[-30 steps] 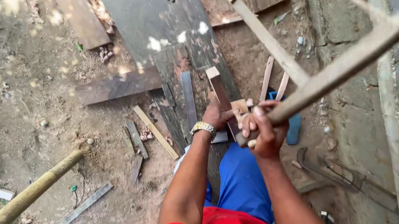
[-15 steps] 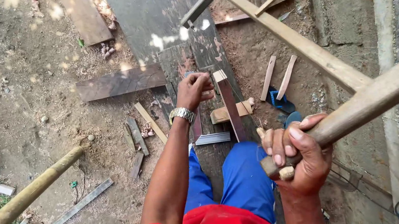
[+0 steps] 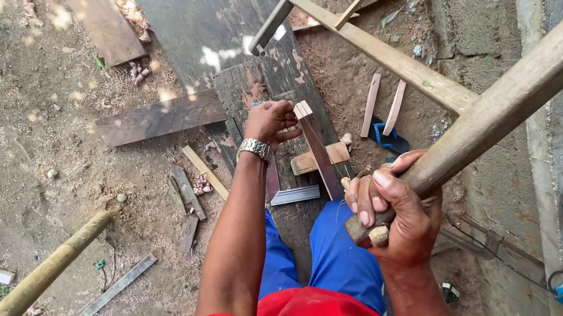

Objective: Sawing a small piece of wood or plywood strip manually using a hand-made frame saw.

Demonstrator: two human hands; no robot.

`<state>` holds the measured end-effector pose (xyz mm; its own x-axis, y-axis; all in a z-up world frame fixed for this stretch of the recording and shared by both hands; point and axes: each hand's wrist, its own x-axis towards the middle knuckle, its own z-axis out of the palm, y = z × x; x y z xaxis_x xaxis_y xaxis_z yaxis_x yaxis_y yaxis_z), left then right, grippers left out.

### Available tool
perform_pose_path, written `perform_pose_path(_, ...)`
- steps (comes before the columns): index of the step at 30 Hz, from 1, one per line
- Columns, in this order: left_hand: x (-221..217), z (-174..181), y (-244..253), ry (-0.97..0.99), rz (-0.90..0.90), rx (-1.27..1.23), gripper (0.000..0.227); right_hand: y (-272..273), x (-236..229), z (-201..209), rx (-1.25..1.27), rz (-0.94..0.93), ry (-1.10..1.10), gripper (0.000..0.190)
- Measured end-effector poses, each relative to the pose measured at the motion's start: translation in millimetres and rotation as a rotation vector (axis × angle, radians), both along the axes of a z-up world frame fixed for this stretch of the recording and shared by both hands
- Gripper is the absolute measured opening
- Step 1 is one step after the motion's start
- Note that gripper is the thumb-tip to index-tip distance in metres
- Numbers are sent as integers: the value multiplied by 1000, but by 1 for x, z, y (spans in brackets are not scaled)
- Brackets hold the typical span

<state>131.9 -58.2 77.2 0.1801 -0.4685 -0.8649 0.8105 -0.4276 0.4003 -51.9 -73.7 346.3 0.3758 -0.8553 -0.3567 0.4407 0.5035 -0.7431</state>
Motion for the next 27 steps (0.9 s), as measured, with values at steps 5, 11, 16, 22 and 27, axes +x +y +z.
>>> perform_pose_path(5, 2, 5, -1, 33, -36, -4, 11, -1, 6, 7, 19, -7, 14, 20)
perform_pose_path(11, 9, 6, -1, 69, -68, 1, 10, 3, 7, 17, 5, 0, 56, 20)
perform_pose_path(16, 10, 7, -1, 112, -67, -11, 8, 6, 3, 35, 18, -6, 95, 21)
perform_pose_path(22, 10, 13, -3, 85, -53, 5, 10, 12, -5, 60, 7, -12, 124, 24)
perform_pose_path(27, 9, 10, -3, 73, -52, 10, 10, 3, 9, 28, -1, -9, 166, 21)
